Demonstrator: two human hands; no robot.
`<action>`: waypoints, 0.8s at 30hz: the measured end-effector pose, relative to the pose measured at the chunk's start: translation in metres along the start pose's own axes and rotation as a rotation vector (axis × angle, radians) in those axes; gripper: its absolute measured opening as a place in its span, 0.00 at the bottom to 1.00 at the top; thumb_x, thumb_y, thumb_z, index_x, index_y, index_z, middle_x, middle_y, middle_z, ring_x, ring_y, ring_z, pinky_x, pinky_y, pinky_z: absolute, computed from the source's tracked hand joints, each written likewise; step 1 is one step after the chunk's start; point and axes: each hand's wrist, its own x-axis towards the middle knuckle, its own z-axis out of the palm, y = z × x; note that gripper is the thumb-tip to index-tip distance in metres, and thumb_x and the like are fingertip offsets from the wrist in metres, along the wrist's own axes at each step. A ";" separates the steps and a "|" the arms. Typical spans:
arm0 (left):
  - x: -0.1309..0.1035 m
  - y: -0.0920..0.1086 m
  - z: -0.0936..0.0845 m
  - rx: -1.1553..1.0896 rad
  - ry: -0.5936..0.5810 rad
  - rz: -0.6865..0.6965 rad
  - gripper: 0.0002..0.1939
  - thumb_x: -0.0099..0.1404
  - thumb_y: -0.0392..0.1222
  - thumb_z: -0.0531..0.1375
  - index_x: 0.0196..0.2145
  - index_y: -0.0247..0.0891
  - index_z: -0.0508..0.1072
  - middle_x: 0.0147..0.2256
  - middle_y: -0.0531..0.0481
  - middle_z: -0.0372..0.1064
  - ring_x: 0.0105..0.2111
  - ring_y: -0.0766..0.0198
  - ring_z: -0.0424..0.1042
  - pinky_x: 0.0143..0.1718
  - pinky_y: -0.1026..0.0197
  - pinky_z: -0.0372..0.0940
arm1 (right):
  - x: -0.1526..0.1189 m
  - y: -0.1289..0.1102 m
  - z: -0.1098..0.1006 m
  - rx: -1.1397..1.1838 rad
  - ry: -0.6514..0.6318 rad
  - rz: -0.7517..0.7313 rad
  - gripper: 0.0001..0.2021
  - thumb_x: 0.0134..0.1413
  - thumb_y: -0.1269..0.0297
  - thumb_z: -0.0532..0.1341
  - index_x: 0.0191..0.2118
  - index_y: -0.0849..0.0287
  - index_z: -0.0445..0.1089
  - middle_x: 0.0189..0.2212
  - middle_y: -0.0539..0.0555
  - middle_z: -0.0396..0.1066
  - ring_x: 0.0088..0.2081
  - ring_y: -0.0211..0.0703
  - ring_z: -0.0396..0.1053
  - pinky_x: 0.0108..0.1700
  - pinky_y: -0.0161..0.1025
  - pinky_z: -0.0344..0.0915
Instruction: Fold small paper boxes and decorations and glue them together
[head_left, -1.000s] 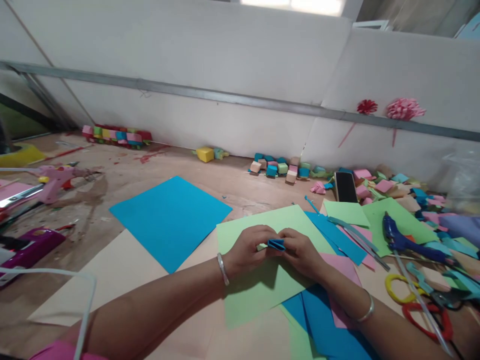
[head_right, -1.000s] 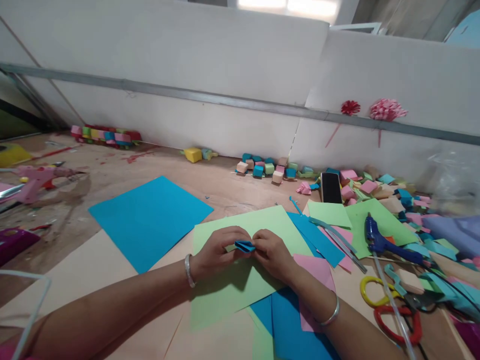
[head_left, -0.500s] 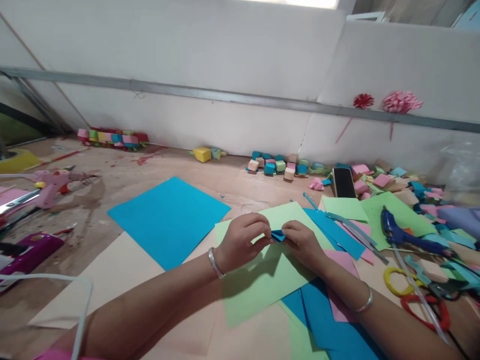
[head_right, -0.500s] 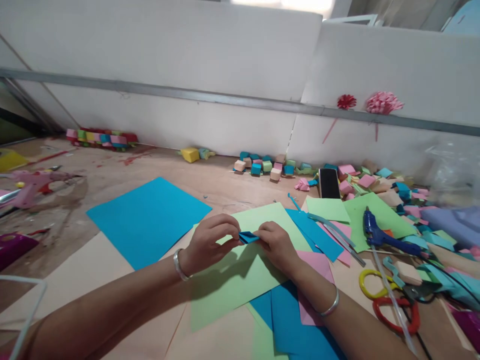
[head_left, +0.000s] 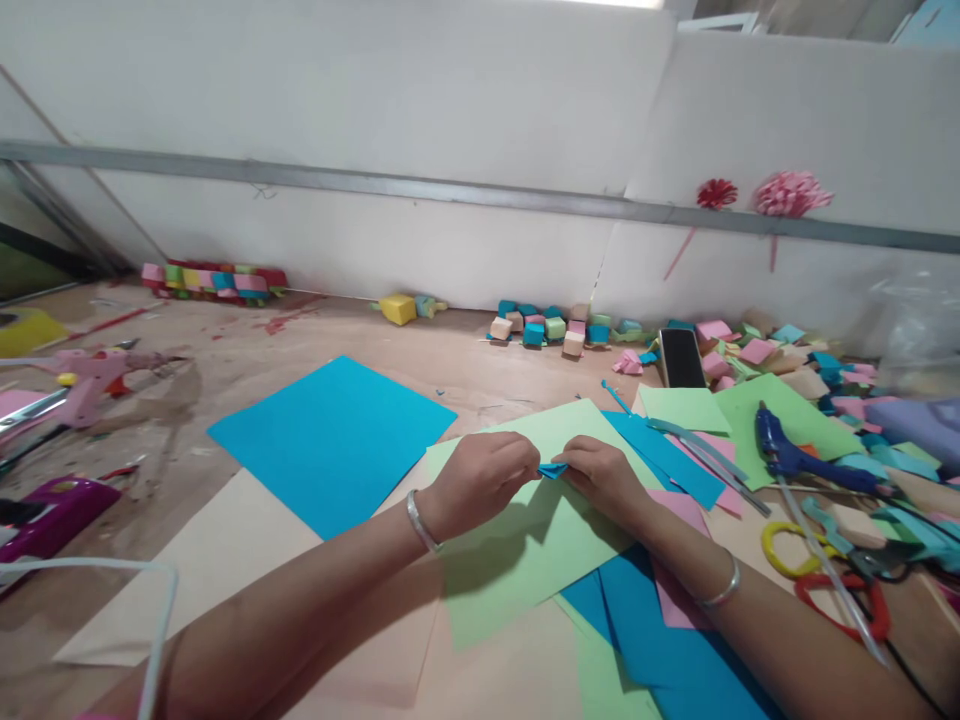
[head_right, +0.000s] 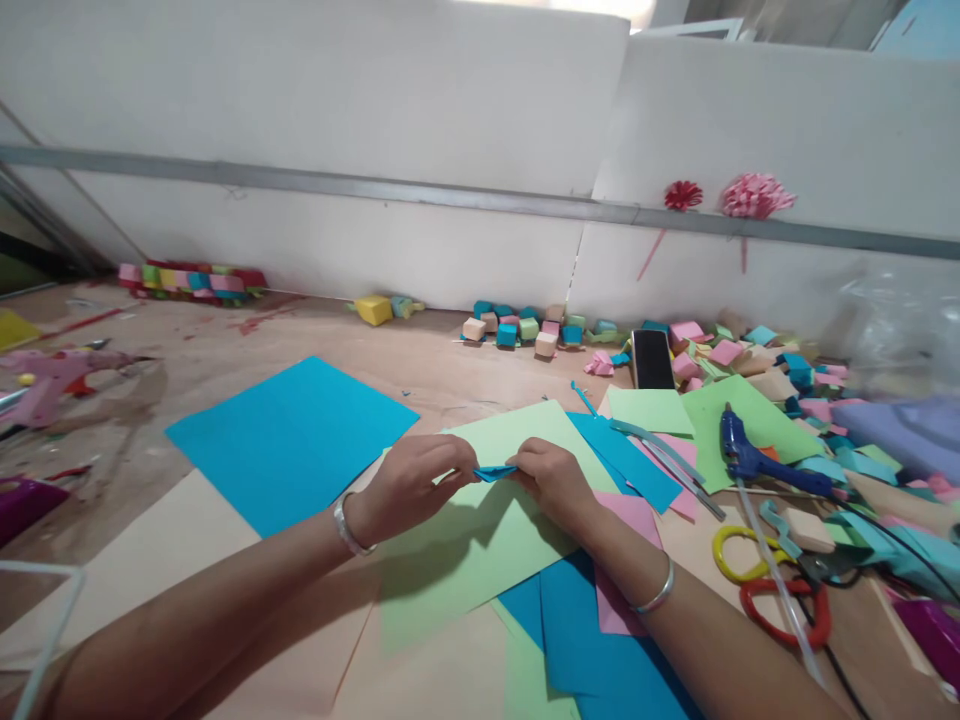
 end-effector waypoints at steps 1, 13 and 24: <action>0.000 0.000 0.000 0.004 -0.004 0.006 0.08 0.68 0.32 0.52 0.31 0.36 0.68 0.28 0.50 0.71 0.28 0.67 0.69 0.28 0.65 0.60 | 0.000 0.000 0.000 -0.007 0.002 0.000 0.07 0.61 0.68 0.58 0.35 0.58 0.74 0.29 0.52 0.70 0.32 0.39 0.68 0.33 0.34 0.62; 0.001 0.004 0.003 0.040 0.123 -0.060 0.05 0.64 0.36 0.60 0.29 0.37 0.70 0.30 0.50 0.73 0.31 0.66 0.71 0.31 0.64 0.63 | 0.000 -0.009 0.000 -0.167 0.056 -0.022 0.13 0.63 0.66 0.55 0.28 0.61 0.71 0.26 0.53 0.65 0.30 0.40 0.62 0.32 0.35 0.56; 0.004 0.005 -0.002 -0.114 0.176 -0.206 0.07 0.61 0.34 0.63 0.39 0.37 0.74 0.31 0.50 0.72 0.31 0.66 0.71 0.32 0.65 0.66 | 0.002 -0.021 -0.003 -0.343 0.112 -0.119 0.11 0.63 0.69 0.53 0.36 0.62 0.73 0.26 0.55 0.66 0.30 0.43 0.60 0.32 0.39 0.53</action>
